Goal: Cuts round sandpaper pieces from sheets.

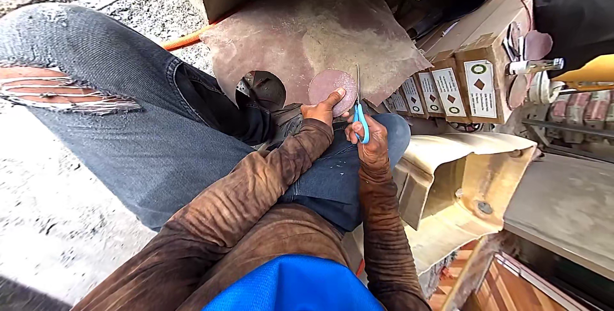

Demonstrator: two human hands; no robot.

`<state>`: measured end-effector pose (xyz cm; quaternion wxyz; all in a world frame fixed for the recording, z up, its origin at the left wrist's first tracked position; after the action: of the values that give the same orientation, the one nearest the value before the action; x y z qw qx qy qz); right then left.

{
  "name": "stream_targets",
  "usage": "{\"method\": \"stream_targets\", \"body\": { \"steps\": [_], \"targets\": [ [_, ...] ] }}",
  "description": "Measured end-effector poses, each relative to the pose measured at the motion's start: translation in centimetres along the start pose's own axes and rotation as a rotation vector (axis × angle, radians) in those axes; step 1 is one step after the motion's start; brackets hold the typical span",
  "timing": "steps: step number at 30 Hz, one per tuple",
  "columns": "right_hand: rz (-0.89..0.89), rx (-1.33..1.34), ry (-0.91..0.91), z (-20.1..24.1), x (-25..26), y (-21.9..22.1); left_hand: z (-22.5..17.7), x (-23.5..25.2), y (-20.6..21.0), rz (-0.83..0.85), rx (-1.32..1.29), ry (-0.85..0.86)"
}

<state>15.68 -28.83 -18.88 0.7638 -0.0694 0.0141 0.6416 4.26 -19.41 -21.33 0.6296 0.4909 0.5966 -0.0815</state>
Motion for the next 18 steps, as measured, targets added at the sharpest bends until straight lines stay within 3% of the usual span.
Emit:
{"method": "stream_targets", "body": {
  "steps": [5,18],
  "targets": [
    [-0.006,0.044,-0.005,-0.3,0.6,-0.3,1.5,0.0,-0.9,0.064,0.081,0.012],
    [0.097,0.080,0.004,-0.2,-0.5,-1.1,-0.5,-2.2,-1.0,0.020,0.007,-0.012]
  ]
}}
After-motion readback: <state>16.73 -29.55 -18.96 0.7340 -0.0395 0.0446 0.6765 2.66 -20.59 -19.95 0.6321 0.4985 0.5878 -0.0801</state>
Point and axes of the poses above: each hand's wrist, its own x-axis towards the middle knuckle, its own y-axis out of the palm, z = x × y, the point moved 2 cm from there along x, towards the middle knuckle, and after that the axes turned 5 degrees about z, right-handed, at the moved point
